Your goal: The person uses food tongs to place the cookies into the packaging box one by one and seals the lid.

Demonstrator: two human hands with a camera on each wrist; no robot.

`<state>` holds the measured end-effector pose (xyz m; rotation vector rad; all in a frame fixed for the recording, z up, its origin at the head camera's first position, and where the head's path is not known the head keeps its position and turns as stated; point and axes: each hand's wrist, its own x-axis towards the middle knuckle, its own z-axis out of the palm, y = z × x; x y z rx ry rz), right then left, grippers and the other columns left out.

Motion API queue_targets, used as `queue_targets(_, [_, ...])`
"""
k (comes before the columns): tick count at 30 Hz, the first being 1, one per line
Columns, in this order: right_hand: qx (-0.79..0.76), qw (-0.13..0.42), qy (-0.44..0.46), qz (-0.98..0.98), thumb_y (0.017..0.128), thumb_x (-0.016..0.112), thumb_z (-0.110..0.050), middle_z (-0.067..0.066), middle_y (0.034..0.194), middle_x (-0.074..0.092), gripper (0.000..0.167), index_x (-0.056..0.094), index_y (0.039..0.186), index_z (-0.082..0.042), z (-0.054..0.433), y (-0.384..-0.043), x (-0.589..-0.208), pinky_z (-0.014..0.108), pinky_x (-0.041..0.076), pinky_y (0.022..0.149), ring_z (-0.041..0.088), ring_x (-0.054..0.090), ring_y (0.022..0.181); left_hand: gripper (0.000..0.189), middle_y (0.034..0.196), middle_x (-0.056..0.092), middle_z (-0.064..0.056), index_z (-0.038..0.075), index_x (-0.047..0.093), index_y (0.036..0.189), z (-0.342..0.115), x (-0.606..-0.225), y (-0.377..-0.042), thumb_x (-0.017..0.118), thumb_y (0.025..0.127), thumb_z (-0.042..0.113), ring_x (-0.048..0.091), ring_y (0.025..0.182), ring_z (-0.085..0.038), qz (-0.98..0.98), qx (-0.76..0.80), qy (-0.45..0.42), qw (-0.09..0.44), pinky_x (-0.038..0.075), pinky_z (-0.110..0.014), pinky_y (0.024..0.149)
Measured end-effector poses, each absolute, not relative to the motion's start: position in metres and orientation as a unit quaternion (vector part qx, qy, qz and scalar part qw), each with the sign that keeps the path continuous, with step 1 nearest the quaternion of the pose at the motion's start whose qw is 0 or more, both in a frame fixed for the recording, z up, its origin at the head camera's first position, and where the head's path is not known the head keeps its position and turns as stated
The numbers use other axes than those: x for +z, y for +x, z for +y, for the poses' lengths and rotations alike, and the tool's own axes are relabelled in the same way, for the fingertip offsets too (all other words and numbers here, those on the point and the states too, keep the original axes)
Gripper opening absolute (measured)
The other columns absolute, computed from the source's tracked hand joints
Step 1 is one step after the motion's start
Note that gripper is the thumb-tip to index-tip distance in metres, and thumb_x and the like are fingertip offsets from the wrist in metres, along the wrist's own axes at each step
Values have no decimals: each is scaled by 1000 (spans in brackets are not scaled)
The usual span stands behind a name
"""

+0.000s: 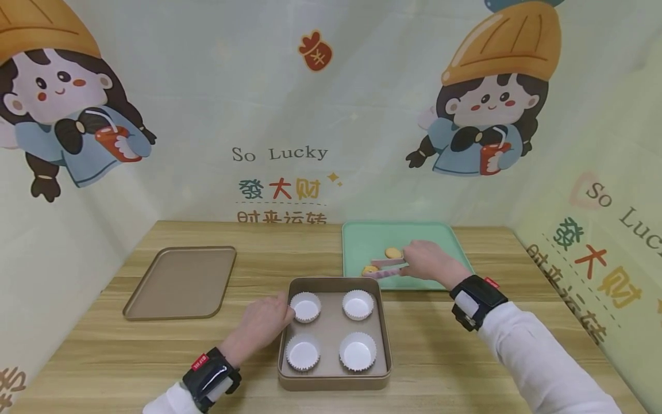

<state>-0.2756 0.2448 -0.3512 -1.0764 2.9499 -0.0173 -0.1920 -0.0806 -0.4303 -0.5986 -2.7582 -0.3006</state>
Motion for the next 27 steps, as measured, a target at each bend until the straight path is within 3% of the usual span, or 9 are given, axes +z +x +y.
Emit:
queue_targets(4, [-10,-11,-343,939,77,70,-17,-1,61,54,17,62,67,-6,250,-278,-350,29,41,49,12,48,51,24,51,30,2,6,39,67,-81,-431,-192,55,83,15,33,42,-11,-961,-107,-207,149,32,-26,34])
queue_targets(11, [-46,-27,-333,942,80,68,-15,-3,52,41,18,59,67,-7,252,-271,-329,26,32,46,9,37,44,25,51,29,2,6,39,66,-82,-432,-192,55,83,14,32,42,-11,-958,-110,-212,159,30,-25,34])
queue_targets(14, [-45,-55,-337,939,79,69,-17,-4,56,41,16,62,72,-5,248,-262,-320,26,32,47,8,37,48,25,51,30,2,6,39,66,-82,-433,-192,55,83,15,32,42,-11,-960,-108,-209,155,31,-25,34])
queue_targets(22, [-18,-169,-433,885,72,76,-19,-3,61,45,22,64,80,-2,224,-229,-314,21,35,42,6,42,48,24,51,32,1,6,39,67,-81,-432,-193,55,83,15,33,42,-12,-960,-119,-208,145,31,-26,35])
queue_targets(27, [-9,-161,-458,874,73,75,-24,-5,63,42,24,61,76,-5,202,-218,-323,21,34,42,6,41,48,24,52,33,0,5,41,68,-81,-433,-194,55,84,16,35,43,-12,-960,-110,-213,145,33,-27,35])
